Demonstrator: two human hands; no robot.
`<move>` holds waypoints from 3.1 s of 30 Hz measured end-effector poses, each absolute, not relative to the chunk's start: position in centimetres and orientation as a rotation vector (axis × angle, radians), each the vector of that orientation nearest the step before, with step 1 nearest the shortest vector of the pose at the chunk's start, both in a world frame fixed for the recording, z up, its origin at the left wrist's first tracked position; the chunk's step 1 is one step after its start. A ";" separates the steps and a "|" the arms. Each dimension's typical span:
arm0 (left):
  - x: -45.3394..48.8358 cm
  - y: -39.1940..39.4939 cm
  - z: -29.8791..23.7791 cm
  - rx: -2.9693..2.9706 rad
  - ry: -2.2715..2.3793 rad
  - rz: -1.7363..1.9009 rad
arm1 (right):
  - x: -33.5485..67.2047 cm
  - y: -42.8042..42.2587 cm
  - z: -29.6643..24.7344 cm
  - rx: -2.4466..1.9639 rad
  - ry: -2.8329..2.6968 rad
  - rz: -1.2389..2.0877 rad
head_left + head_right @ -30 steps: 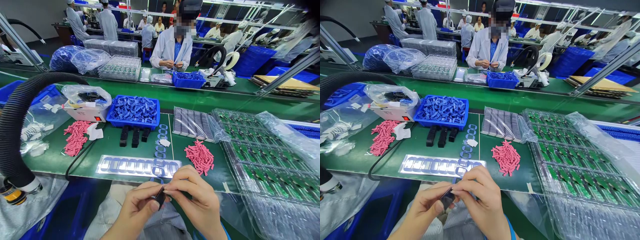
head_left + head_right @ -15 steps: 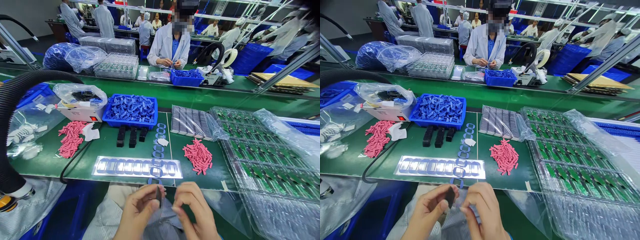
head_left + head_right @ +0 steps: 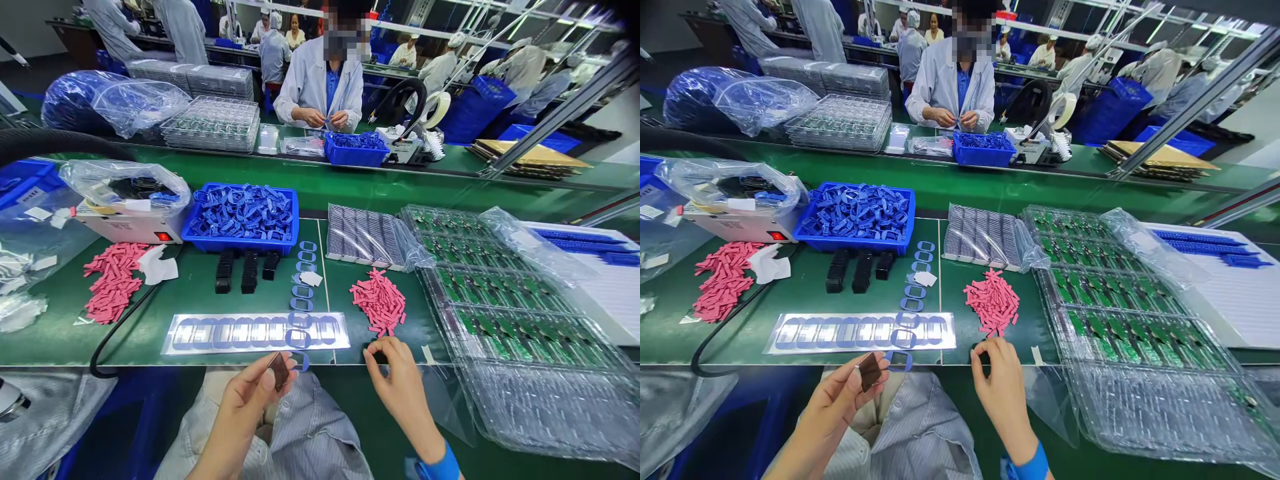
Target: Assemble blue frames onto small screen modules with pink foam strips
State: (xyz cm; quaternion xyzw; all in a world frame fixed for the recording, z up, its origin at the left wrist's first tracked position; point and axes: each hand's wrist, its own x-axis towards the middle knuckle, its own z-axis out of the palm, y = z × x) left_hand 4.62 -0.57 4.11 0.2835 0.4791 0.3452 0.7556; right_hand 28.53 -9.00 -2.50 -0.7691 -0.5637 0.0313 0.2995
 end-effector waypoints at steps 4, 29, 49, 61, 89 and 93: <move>3.8 -0.1 3.9 0.630 1.073 0.787 | 28.6 -9.1 -2.7 -2.044 -1.542 -0.094; 3.3 0.4 5.0 0.575 0.768 0.558 | 22.9 -7.2 3.1 -1.603 -1.581 0.246; 5.4 -1.6 6.8 0.537 0.445 0.427 | 19.6 -5.3 8.1 -1.084 -1.388 0.843; 5.7 -1.5 6.2 0.639 0.527 0.615 | 21.7 -5.8 9.2 -1.304 -1.666 0.256; 5.2 -1.7 6.2 1.034 0.694 0.653 | 21.9 -5.8 7.8 -1.322 -1.719 0.316; 5.5 -1.6 5.1 0.832 0.757 0.691 | 21.7 -6.8 7.2 -1.356 -1.726 0.127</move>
